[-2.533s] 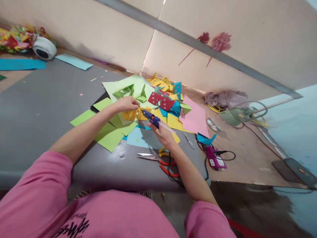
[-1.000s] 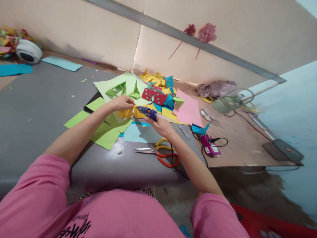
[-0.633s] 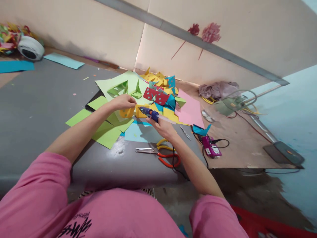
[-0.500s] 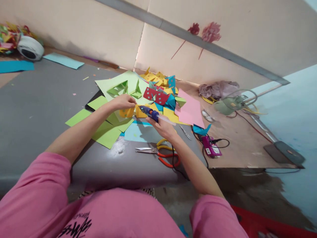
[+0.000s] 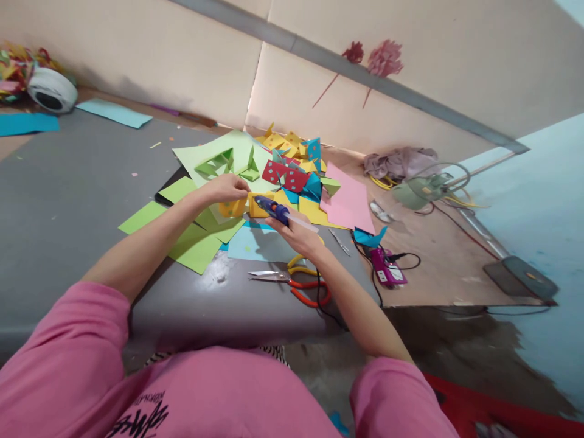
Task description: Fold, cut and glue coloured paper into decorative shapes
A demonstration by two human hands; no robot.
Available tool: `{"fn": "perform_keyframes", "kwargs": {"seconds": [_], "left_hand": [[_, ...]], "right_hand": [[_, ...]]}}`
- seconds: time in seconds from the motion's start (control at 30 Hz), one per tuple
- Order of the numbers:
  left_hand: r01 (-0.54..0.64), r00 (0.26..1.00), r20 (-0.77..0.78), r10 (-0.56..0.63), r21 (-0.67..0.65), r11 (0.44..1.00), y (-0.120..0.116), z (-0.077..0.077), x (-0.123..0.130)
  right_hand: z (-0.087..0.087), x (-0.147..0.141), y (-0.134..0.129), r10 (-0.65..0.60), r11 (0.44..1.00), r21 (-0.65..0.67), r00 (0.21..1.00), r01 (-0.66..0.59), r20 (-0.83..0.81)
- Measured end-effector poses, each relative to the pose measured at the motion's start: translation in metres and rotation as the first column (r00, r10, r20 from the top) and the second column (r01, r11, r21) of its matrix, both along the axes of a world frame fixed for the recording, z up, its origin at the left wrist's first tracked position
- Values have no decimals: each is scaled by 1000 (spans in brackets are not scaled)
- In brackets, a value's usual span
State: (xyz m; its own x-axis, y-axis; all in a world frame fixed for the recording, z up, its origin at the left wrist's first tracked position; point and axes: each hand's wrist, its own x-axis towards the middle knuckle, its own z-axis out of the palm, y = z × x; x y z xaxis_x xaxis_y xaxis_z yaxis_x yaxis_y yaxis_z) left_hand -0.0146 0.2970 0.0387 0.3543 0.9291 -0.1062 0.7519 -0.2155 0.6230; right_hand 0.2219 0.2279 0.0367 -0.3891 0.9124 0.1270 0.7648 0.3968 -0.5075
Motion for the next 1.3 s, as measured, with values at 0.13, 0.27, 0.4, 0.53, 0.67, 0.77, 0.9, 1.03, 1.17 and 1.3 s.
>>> {"fn": "perform_keyframes", "kwargs": {"seconds": [0.13,0.27,0.4,0.53,0.67,0.77,0.9,1.03,1.17,1.3], "left_hand": [[-8,1000,-2,8,15,1000,0,-1,0],[-5,1000,-12,5,16,1000,-2,1,0],[-24,998,-53,22,-52,998,-4,9,-2],[-31,996,-92,21,-103,994,-4,14,-5],[-76,994,-92,66,-114,991,-6,14,-8],[-101,991,-100,91,-110,989,-7,14,-7],[-96,989,-120,83,-108,989,-8,14,-5],[-98,989,-119,86,-99,990,-7,12,-5],[-88,991,-106,77,-105,991,-5,12,-5],[-62,995,-82,54,-110,992,-5,11,-4]], "right_hand": [[0,0,-1,8,1000,-23,1000,-8,-21],[2,24,-5,-64,997,51,994,60,92],[-3,67,-12,-143,980,171,951,98,275],[-16,113,-18,-144,986,129,919,103,368],[-16,152,-25,-130,991,84,883,103,451],[0,150,-30,-85,992,121,880,31,468],[13,81,-35,41,986,144,969,-79,245],[-3,-3,-30,305,952,-50,944,-301,122],[-20,-31,-26,330,941,-129,930,-311,164],[-20,-27,-25,311,939,-195,941,-283,134]]}}
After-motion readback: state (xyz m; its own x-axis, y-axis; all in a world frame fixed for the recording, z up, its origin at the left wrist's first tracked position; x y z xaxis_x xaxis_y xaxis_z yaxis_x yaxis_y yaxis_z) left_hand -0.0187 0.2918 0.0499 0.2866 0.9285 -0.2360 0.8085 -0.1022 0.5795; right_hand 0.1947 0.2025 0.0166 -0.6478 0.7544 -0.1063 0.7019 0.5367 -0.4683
